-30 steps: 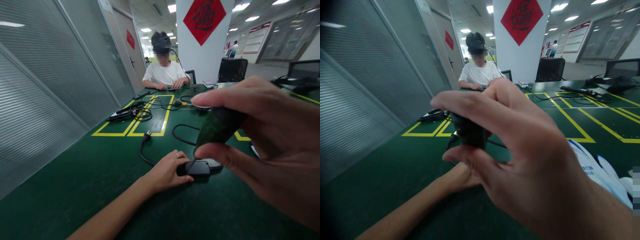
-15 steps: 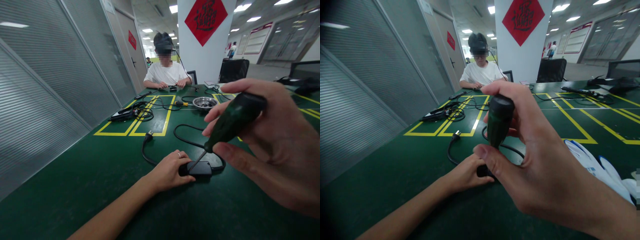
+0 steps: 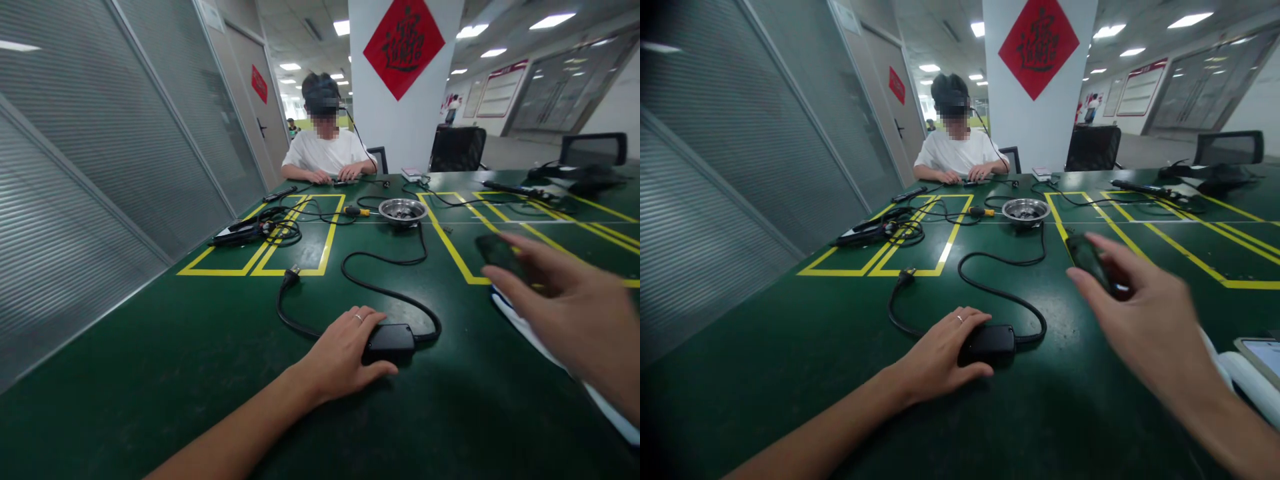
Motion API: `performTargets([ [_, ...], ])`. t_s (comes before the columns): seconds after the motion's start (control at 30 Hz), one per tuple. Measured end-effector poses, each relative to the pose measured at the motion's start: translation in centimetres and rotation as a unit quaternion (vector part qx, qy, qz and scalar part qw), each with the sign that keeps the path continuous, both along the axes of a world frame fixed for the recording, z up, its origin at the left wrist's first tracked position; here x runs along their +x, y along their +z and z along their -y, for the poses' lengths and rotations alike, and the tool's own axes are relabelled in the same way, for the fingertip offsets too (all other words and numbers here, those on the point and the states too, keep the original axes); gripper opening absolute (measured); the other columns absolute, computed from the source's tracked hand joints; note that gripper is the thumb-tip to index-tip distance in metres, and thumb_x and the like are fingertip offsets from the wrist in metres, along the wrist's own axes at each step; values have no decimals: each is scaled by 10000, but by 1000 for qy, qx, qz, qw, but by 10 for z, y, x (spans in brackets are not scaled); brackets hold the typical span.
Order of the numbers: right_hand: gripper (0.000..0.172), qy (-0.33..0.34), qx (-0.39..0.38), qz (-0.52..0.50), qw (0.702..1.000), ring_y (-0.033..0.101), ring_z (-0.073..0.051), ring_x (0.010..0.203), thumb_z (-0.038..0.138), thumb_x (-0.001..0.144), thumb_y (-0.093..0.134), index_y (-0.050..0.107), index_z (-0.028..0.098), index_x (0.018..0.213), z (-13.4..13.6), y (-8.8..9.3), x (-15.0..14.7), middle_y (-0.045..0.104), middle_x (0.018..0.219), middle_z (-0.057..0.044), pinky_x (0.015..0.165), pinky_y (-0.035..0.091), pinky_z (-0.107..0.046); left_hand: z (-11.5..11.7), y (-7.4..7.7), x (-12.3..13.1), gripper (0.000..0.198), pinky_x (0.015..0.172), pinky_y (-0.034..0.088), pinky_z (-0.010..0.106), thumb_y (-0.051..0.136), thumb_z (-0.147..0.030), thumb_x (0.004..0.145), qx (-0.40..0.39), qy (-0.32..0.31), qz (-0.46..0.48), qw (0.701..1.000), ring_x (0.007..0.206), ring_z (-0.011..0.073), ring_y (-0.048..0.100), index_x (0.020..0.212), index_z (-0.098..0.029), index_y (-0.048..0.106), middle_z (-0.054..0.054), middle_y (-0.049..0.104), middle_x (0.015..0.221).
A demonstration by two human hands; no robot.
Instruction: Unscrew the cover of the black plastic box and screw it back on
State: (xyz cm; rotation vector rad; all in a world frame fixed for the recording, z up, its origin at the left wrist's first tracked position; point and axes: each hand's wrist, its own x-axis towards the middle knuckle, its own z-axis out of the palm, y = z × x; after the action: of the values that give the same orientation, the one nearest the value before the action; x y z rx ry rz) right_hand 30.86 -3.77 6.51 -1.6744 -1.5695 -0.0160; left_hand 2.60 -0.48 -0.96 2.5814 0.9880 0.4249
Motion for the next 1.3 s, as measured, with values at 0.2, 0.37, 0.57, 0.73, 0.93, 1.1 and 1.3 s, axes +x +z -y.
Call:
performTargets([
  [0.2,519,1,-126,157,980,623,-267,844,439,876,459,499,160,1312,-19,-88,-6,628,1064,-137,701,519,-420,-2,4,2,520,974,427,409,594,-375,895,19,-4,-25,999,1073,256,508,1344,-208,392,86,523,1221],
  [0.37,500,19,-150,188,970,591,-276,774,406,902,376,490,140,1310,-11,-108,-1,582,984,-160,611,501,-425,-19,15,-24,475,998,409,408,597,-314,879,38,67,-26,997,1087,248,508,1311,-216,426,84,508,1208],
  [0.57,611,69,-121,185,973,475,-379,1131,457,886,416,433,53,1345,-9,-89,-14,475,1242,-247,936,398,-579,-37,7,-39,395,974,432,414,607,-382,875,-3,45,-62,997,1062,249,526,1218,-217,499,72,523,1159],
  [0.73,715,249,-137,145,948,495,-225,1194,532,803,562,330,246,1416,-21,-79,-63,504,1342,-69,1028,424,-395,-37,8,-40,347,987,428,413,557,-363,908,-14,35,-46,998,1079,240,522,1217,-221,487,70,504,1189],
  [0.93,725,306,-156,78,936,540,-224,1121,374,803,608,280,207,1428,-44,-98,-111,569,1244,-91,980,461,-413,-38,12,-44,347,919,469,391,539,-367,914,-10,24,-55,998,992,228,558,1225,-222,486,67,508,1148],
  [1.1,608,307,-160,43,937,527,-225,1111,324,801,612,379,248,1357,-48,-103,-113,562,1212,-77,959,459,-434,-41,15,-49,395,903,468,377,546,-401,910,26,2,-89,996,971,232,553,1255,-216,491,79,505,1124],
  [1.3,537,308,-160,8,938,524,-233,1113,371,843,573,410,208,1328,-47,-105,-112,532,1225,-88,943,441,-485,-43,13,-51,554,931,450,392,524,-484,916,79,4,-133,988,1019,251,536,1380,-205,409,102,501,1159],
])
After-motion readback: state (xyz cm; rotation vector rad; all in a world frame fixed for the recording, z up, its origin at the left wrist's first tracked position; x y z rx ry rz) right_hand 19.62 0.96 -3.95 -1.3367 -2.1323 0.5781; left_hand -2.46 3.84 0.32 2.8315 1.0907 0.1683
